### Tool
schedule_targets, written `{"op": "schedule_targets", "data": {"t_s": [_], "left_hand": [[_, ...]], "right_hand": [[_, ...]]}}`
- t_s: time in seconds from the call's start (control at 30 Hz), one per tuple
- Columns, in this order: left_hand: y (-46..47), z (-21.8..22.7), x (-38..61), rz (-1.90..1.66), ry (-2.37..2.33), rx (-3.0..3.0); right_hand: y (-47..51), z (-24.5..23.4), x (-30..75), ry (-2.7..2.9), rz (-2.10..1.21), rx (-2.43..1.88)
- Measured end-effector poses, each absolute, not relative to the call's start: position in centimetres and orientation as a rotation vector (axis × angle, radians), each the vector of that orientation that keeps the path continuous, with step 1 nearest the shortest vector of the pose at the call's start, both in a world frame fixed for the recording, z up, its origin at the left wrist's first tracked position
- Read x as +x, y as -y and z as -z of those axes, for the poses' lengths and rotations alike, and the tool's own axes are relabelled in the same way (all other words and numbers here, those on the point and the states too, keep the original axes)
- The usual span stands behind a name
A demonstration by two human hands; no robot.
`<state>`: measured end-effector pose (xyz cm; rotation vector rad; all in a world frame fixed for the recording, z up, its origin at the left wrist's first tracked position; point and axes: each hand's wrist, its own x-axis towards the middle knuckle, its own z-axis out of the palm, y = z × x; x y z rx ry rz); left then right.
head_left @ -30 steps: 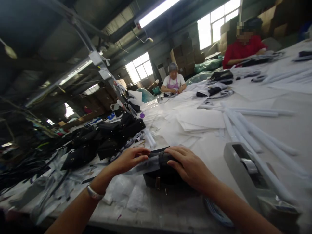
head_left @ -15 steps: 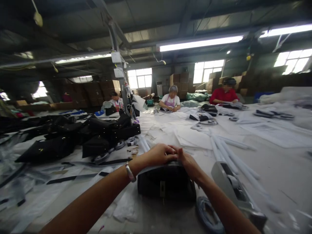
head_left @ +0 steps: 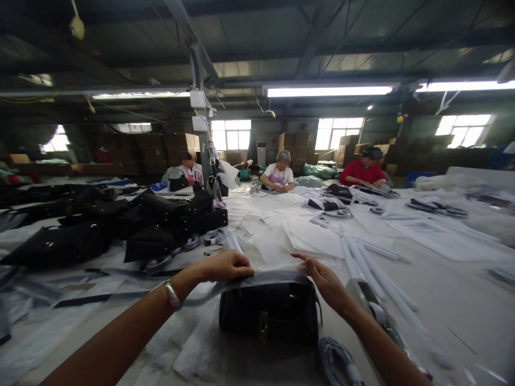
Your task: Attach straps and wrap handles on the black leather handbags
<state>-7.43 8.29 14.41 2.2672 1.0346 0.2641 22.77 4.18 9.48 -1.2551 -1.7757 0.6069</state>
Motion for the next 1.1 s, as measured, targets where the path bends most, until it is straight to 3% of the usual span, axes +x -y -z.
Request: {"op": "schedule_targets", "data": {"t_s": [0.17,0.37,0.57,0.77,0.9,1.1], "left_hand": [[-8.4,-15.4,-5.0,-0.293,-1.038,2.357],[-8.9,-15.9,0.4,-0.395,-0.978,2.446],[-9.2,-17.0,1.9,-0.475,-0.894,2.427],[-8.6,-17.8,-4.3,-0.591,-0.954,2.341],[-7.3,-14.4,-13.0,-0.678,-1.225,2.235],[-4.1,-4.8,-17.8,-0.571,-1.550,2.166]], "right_hand": [[-4.0,-8.4,21.1,1.605,-0.548,-1.289],[-3.5,-8.4,20.9,1.318,-0.762,-1.163],[-1.8,-14.0,21.6,1.934,-0.104,-1.189],[-3.0,-16.0,21.5,2.234,-0.238,-1.244],[-4.0,-15.0,22.7,2.083,-0.208,-1.340],[-4.6,-15.1,22.1,2.015,-0.242,-1.378]]}}
